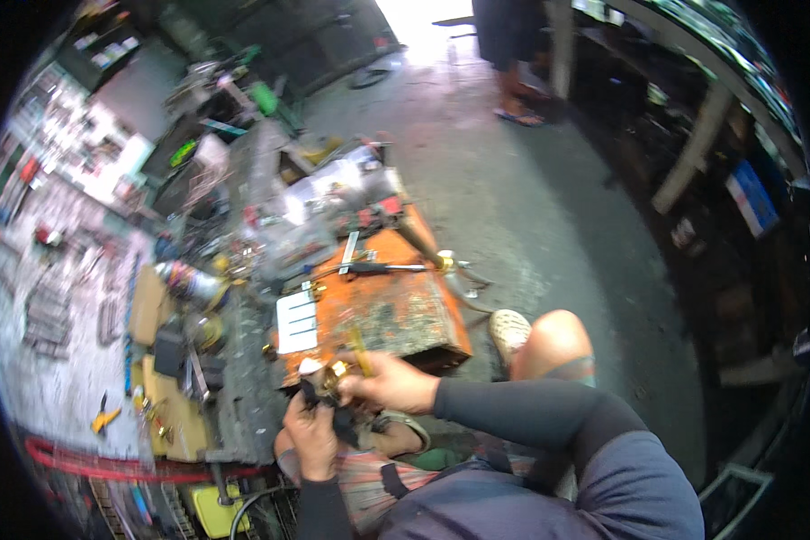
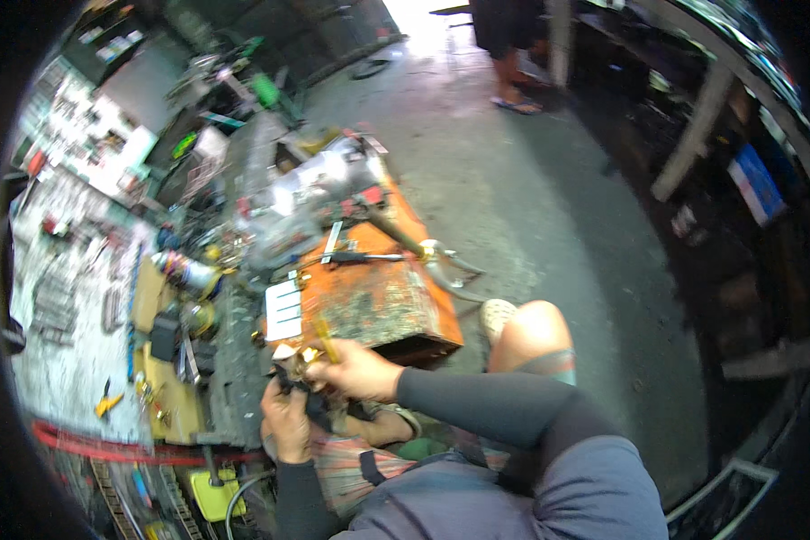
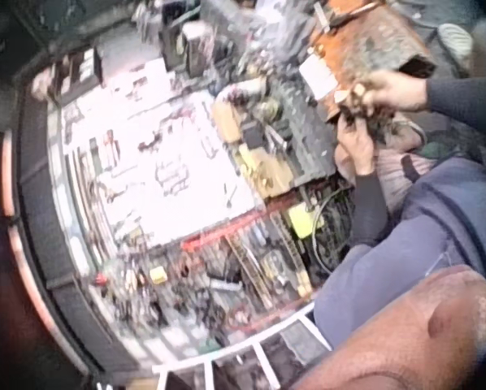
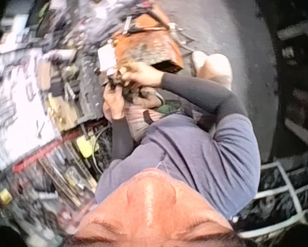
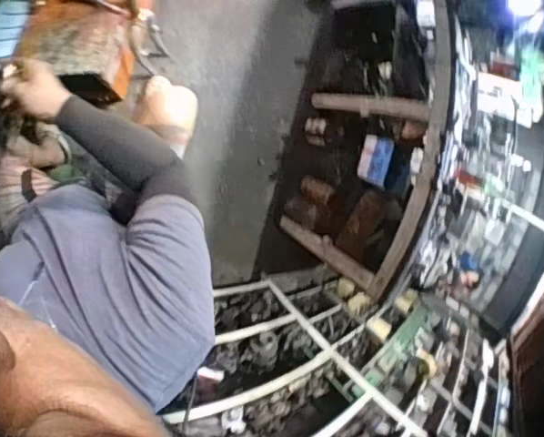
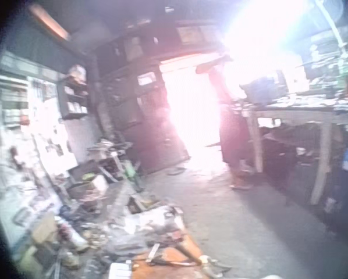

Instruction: The person sits at a cluttered workbench in a workshop and uses a pencil to clean or mark the interior of a small brass cylindrical component. They repeatedly wipe the part with a black cloth and inspect it closely.

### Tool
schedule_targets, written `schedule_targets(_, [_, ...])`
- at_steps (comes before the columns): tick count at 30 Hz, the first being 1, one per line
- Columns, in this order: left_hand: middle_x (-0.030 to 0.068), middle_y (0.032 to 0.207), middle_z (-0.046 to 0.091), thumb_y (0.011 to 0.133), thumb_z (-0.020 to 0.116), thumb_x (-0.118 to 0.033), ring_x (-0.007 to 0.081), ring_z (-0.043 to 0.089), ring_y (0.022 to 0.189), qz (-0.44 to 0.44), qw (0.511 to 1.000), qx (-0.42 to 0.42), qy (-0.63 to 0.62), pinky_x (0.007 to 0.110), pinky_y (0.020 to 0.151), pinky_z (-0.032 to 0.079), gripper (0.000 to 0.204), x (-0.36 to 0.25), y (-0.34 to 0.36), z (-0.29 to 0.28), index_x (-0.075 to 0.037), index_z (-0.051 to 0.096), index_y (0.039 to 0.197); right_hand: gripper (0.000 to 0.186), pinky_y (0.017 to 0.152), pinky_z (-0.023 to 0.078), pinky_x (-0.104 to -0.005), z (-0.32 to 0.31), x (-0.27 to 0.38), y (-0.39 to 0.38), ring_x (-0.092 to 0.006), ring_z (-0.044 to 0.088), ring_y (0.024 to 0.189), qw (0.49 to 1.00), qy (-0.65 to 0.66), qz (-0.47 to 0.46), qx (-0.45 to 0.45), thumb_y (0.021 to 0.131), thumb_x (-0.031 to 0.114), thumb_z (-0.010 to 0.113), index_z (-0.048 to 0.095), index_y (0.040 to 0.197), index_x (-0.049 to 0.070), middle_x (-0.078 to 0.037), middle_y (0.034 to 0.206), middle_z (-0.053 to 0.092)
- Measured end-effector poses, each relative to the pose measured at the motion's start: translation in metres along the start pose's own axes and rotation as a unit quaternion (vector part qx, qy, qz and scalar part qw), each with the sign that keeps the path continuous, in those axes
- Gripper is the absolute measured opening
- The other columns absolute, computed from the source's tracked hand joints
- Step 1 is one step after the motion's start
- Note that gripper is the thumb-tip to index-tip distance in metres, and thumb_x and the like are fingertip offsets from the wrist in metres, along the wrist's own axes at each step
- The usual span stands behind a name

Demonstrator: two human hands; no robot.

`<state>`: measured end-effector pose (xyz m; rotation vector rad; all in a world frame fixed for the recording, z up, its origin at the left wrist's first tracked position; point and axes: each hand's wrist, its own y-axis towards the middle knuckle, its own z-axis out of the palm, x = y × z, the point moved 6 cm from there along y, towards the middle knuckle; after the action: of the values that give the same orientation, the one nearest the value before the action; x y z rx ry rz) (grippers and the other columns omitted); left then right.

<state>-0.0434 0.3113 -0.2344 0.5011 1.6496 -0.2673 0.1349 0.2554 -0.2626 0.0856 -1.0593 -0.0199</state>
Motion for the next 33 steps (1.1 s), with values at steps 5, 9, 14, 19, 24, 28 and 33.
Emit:
schedule_targets(5, [0.0083, 0.124, 0.076, 0.109, 0.078, -0.026, 0.0163, 0.069, 0.114, 0.054, 0.994, -0.093, -0.017, 0.032, 0.104, 0.052, 0.043, -0.013, 0.004, -0.013, 0.008, 0.068, 0.135, 0.046, 0.056, 0.036, -0.0211, 0.001, 0.023, -0.008, -0.0029, 0.043, 0.062, 0.944, 0.316, 0.071, 0.058, 0.115, 0.033, 0.068, 0.055, 0.155, 0.014, 0.0, 0.115, 0.073])
schedule_targets(9, [0.0096, 0.132, 0.072, 0.109, 0.076, -0.027, 0.0188, 0.069, 0.116, 0.117, 0.984, -0.123, 0.048, 0.034, 0.102, 0.054, 0.043, -0.044, -0.007, -0.009, 0.007, 0.068, 0.134, 0.039, 0.057, 0.037, -0.0223, 0.001, 0.011, -0.008, -0.003, 0.046, 0.064, 0.949, 0.296, 0.093, 0.062, 0.114, 0.035, 0.069, 0.062, 0.145, 0.011, 0.003, 0.102, 0.068])
schedule_targets(14, [0.0199, 0.129, 0.067, 0.097, 0.084, -0.019, 0.0379, 0.069, 0.12, 0.238, 0.915, 0.017, 0.324, 0.045, 0.104, 0.056, 0.032, -0.07, -0.007, 0.035, 0.0, 0.071, 0.12, 0.033, 0.074, 0.054, -0.0256, -0.003, 0.009, -0.01, -0.0053, 0.064, 0.087, 0.991, 0.088, 0.094, -0.02, 0.112, 0.026, 0.072, 0.066, 0.133, 0.002, -0.001, 0.104, 0.071])
schedule_targets(19, [0.0172, 0.124, 0.069, 0.1, 0.084, -0.031, 0.0371, 0.071, 0.117, 0.186, 0.938, 0.031, 0.289, 0.046, 0.098, 0.058, 0.042, -0.054, -0.006, 0.028, 0.001, 0.07, 0.124, 0.034, 0.095, 0.059, -0.0307, 0.002, 0.012, -0.008, -0.0116, 0.07, 0.11, 1.0, -0.009, -0.003, -0.021, 0.109, 0.01, 0.075, 0.063, 0.137, -0.004, -0.007, 0.119, 0.077])
schedule_targets(24, [0.0154, 0.137, 0.071, 0.109, 0.073, -0.03, 0.0278, 0.072, 0.123, -0.044, 0.989, 0.033, -0.141, 0.043, 0.105, 0.059, 0.039, -0.008, -0.002, 0.014, 0.002, 0.07, 0.131, 0.05, 0.096, 0.06, -0.0406, 0.0, 0.033, -0.007, -0.0261, 0.077, 0.112, 0.966, -0.214, -0.119, -0.083, 0.098, 0.017, 0.088, 0.066, 0.14, 0.001, -0.016, 0.115, 0.078])
schedule_targets(28, [0.012, 0.146, 0.069, 0.116, 0.062, -0.038, 0.0247, 0.07, 0.131, -0.11, 0.954, 0.023, -0.278, 0.042, 0.113, 0.056, 0.053, -0.014, -0.003, 0.02, 0.0, 0.059, 0.153, 0.053, 0.093, 0.061, -0.047, 0.001, 0.057, -0.01, -0.0405, 0.077, 0.111, 0.921, -0.352, -0.143, -0.088, 0.092, 0.02, 0.089, 0.067, 0.138, 0.004, -0.021, 0.118, 0.078])
schedule_targets(33, [0.0057, 0.139, 0.069, 0.108, 0.079, -0.025, 0.02, 0.068, 0.129, -0.098, 0.959, 0.044, -0.262, 0.039, 0.113, 0.055, 0.049, -0.003, -0.001, 0.038, -0.003, 0.061, 0.147, 0.054, 0.092, 0.062, -0.048, 0.006, 0.058, -0.013, -0.0388, 0.076, 0.11, 0.88, -0.414, -0.215, -0.091, 0.09, 0.017, 0.085, 0.07, 0.141, 0.008, -0.017, 0.125, 0.076])
